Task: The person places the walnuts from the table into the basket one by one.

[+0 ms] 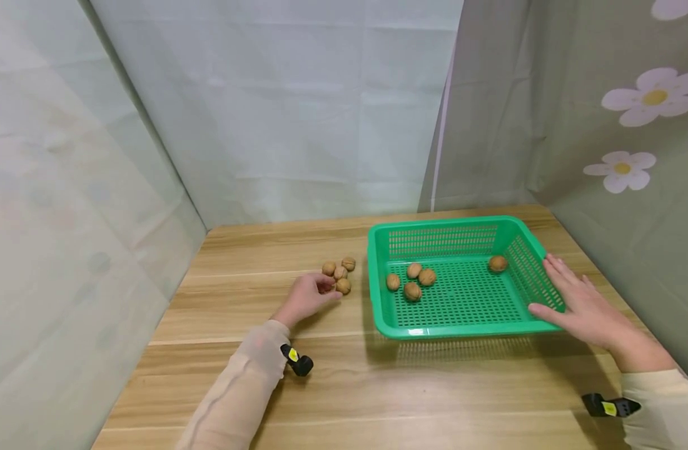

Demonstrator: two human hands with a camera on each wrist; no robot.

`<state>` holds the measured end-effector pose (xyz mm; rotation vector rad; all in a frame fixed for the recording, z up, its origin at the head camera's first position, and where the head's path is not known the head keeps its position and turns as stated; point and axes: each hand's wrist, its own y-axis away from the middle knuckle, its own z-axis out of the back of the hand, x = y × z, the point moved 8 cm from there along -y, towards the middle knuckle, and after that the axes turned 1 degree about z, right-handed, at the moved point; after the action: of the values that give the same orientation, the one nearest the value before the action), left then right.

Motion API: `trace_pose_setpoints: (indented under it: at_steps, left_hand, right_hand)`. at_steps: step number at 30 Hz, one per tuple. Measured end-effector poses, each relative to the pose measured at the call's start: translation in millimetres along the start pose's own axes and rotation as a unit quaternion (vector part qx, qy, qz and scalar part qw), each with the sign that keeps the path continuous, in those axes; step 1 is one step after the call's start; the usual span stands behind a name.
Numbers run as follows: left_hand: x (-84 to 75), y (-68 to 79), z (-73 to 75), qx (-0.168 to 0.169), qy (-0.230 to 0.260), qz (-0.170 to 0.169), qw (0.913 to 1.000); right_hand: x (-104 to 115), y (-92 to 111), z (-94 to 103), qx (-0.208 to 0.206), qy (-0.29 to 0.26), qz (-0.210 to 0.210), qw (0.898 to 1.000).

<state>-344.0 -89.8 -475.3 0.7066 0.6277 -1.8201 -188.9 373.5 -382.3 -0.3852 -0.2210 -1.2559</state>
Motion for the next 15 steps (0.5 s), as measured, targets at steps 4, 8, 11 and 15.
trace_pose_setpoints:
  at_steps: [4, 8, 11, 15]
  left_hand:
    - [-3.0, -0.7, -4.9, -0.018, -0.026, 0.016, 0.9994]
    - [-6.6, -1.6, -8.5, -0.033, -0.048, 0.033, 0.9978]
    - [-9.2, -2.2, -11.1, -0.045, -0.063, 0.037, 0.9964]
    - [-11.8, -1.7, -14.3, -0.058, -0.079, 0.032, 0.9947]
  right_hand:
    - [-0.7, 0.5, -0.6, 0.0, -0.004, -0.003, 1.0]
    - [-1.3, 0.9, -1.0, -0.002, -0.007, -0.006, 1.0]
    - [-1.5, 0.9, -1.1, -0.003, -0.009, -0.007, 1.0]
    - [-1.1, 0.9, -1.1, -0.003, -0.011, -0.006, 1.0]
